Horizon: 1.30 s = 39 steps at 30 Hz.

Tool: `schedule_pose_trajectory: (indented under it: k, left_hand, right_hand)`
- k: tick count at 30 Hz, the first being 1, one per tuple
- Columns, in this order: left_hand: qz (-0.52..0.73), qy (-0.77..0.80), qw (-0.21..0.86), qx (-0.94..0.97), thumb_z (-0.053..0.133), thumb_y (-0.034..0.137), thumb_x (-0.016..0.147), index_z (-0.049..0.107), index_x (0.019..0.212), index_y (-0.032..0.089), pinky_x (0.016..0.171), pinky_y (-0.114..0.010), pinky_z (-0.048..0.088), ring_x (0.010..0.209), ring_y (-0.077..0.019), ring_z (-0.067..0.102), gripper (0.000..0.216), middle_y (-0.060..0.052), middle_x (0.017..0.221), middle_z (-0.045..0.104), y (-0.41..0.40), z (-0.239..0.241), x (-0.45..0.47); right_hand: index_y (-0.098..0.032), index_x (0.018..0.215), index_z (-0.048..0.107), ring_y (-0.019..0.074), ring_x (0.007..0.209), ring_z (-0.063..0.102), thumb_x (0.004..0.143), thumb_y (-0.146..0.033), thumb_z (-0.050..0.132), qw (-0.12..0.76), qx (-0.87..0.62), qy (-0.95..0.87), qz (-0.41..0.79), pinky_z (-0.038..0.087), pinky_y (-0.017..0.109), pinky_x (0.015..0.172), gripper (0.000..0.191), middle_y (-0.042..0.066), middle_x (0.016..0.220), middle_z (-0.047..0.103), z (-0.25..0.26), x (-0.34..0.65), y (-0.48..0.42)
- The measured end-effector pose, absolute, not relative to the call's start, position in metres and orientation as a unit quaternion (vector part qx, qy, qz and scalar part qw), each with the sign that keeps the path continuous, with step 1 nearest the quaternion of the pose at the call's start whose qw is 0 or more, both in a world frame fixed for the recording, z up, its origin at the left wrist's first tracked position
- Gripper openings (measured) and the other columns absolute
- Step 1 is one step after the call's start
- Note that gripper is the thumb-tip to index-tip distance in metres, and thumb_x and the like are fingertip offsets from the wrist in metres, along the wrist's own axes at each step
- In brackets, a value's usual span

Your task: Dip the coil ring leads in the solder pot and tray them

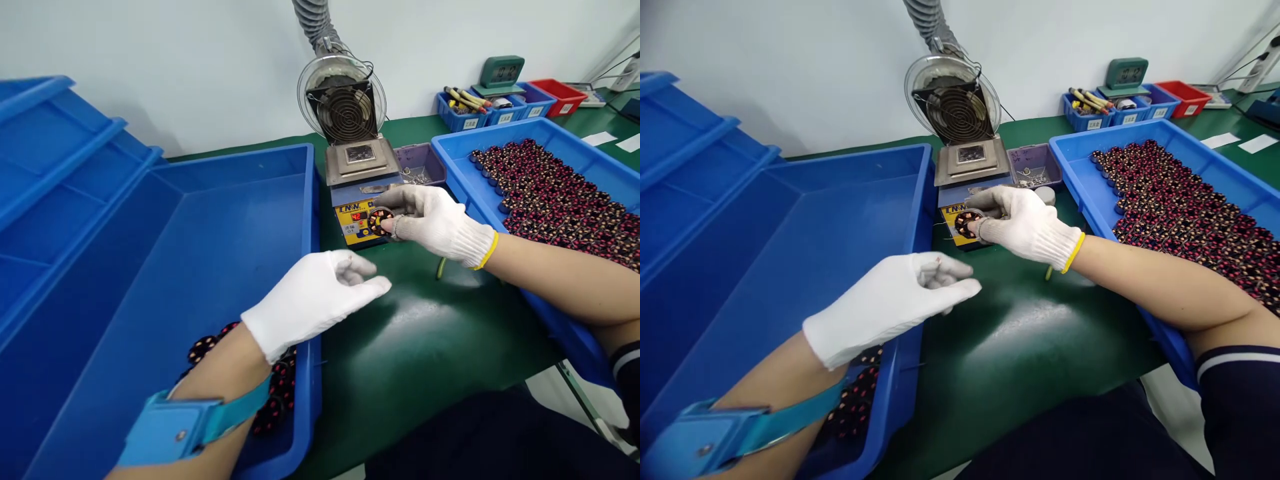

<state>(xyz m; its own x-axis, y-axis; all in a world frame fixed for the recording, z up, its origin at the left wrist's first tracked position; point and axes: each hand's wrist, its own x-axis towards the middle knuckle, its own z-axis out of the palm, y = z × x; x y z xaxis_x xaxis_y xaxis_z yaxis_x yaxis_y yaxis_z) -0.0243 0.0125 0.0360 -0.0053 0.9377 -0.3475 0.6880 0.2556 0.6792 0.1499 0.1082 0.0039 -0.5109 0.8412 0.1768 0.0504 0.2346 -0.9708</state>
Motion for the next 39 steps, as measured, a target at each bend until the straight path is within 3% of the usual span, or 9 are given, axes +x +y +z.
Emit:
schedule_pose_trajectory:
  k: [2, 4, 10, 15, 20, 22, 28, 32, 39]
  left_hand:
    - [0.212, 0.707, 0.345, 0.58, 0.078, 0.054, 0.06, 0.064, 0.11, 0.017, 0.063, -0.029, 0.052, 0.068, -0.0179, 0.067, 0.064, -0.002, 0.078, 0.071, 0.015, 0.031, -0.02]
    - [0.245, 0.705, 0.329, 0.578, 0.079, 0.056, 0.059, 0.06, 0.115, 0.017, 0.069, -0.029, 0.052, 0.073, -0.0176, 0.067, 0.071, -0.002, 0.086, 0.071, 0.018, 0.025, -0.015]
    - [0.324, 0.662, 0.336, 0.587, 0.073, 0.054, 0.071, 0.061, 0.077, 0.017, 0.056, -0.025, 0.048, 0.059, -0.0137, 0.062, 0.039, 0.0, 0.067, 0.067, 0.016, 0.024, -0.009]
    - [0.32, 0.627, 0.42, 0.573, 0.074, 0.046, 0.072, 0.062, 0.067, 0.016, 0.044, -0.026, 0.045, 0.042, -0.0126, 0.054, 0.033, 0.001, 0.051, 0.06, 0.009, 0.037, -0.018]
    - [0.494, 0.655, 0.223, 0.526, 0.059, 0.054, 0.083, 0.061, 0.082, 0.018, 0.049, -0.025, 0.044, 0.055, -0.0126, 0.059, 0.036, -0.001, 0.067, 0.063, 0.016, 0.03, -0.018]
    - [0.481, 0.667, 0.185, 0.538, 0.056, 0.051, 0.086, 0.06, 0.084, 0.019, 0.053, -0.025, 0.045, 0.059, -0.0129, 0.06, 0.032, 0.0, 0.071, 0.063, 0.017, 0.027, -0.016]
    - [0.238, 0.649, 0.218, 0.689, 0.06, 0.042, 0.08, 0.049, 0.051, 0.021, 0.051, -0.027, 0.037, 0.048, -0.012, 0.047, 0.037, 0.003, 0.049, 0.052, 0.005, 0.041, -0.018]
    - [0.332, 0.694, 0.171, 0.615, 0.063, 0.048, 0.076, 0.052, 0.063, 0.021, 0.054, -0.027, 0.041, 0.052, -0.013, 0.052, 0.032, 0.002, 0.057, 0.058, 0.007, 0.041, -0.015]
    - [0.409, 0.649, 0.296, 0.57, 0.057, 0.032, 0.085, 0.062, 0.08, 0.019, 0.047, -0.023, 0.043, 0.047, -0.0104, 0.054, 0.015, 0.002, 0.063, 0.062, 0.007, 0.026, -0.009]
  right_hand:
    - [-0.015, 0.114, 0.064, 0.0124, 0.074, 0.067, 0.079, -0.022, 0.067, 0.354, -0.325, -0.654, 0.585, 0.06, 0.026, 0.068, 0.036, 0.005, 0.091, 0.07, 0.004, 0.149, 0.108]
    - [-0.015, 0.113, 0.065, 0.0114, 0.067, 0.066, 0.081, -0.022, 0.065, 0.331, -0.326, -0.634, 0.618, 0.059, 0.025, 0.064, 0.032, 0.004, 0.082, 0.07, 0.005, 0.148, 0.105]
    - [-0.02, 0.11, 0.069, 0.0153, 0.084, 0.068, 0.077, -0.023, 0.069, 0.315, -0.337, -0.679, 0.571, 0.059, 0.027, 0.076, 0.033, 0.003, 0.093, 0.072, 0.0, 0.148, 0.101]
    - [-0.017, 0.109, 0.068, 0.0122, 0.082, 0.067, 0.075, -0.02, 0.069, 0.345, -0.347, -0.674, 0.553, 0.058, 0.026, 0.079, 0.034, 0.002, 0.094, 0.071, 0.0, 0.144, 0.103]
    - [-0.013, 0.103, 0.067, 0.0124, 0.08, 0.066, 0.072, -0.017, 0.068, 0.356, -0.329, -0.683, 0.547, 0.059, 0.026, 0.074, 0.031, 0.004, 0.093, 0.07, 0.006, 0.141, 0.095]
    - [-0.014, 0.102, 0.066, 0.0134, 0.083, 0.067, 0.073, -0.018, 0.067, 0.369, -0.305, -0.696, 0.536, 0.059, 0.027, 0.075, 0.029, 0.003, 0.095, 0.07, 0.003, 0.14, 0.092]
    - [-0.013, 0.102, 0.065, 0.0139, 0.085, 0.067, 0.075, -0.019, 0.066, 0.392, -0.292, -0.699, 0.522, 0.059, 0.027, 0.076, 0.028, 0.004, 0.097, 0.07, 0.002, 0.142, 0.095]
    - [-0.013, 0.102, 0.065, 0.014, 0.086, 0.067, 0.075, -0.018, 0.066, 0.396, -0.295, -0.701, 0.514, 0.059, 0.028, 0.079, 0.028, 0.004, 0.097, 0.069, 0.007, 0.142, 0.094]
    - [-0.012, 0.106, 0.065, 0.0145, 0.089, 0.066, 0.075, -0.016, 0.063, 0.406, -0.284, -0.711, 0.499, 0.058, 0.029, 0.083, 0.031, 0.006, 0.1, 0.069, 0.007, 0.144, 0.092]
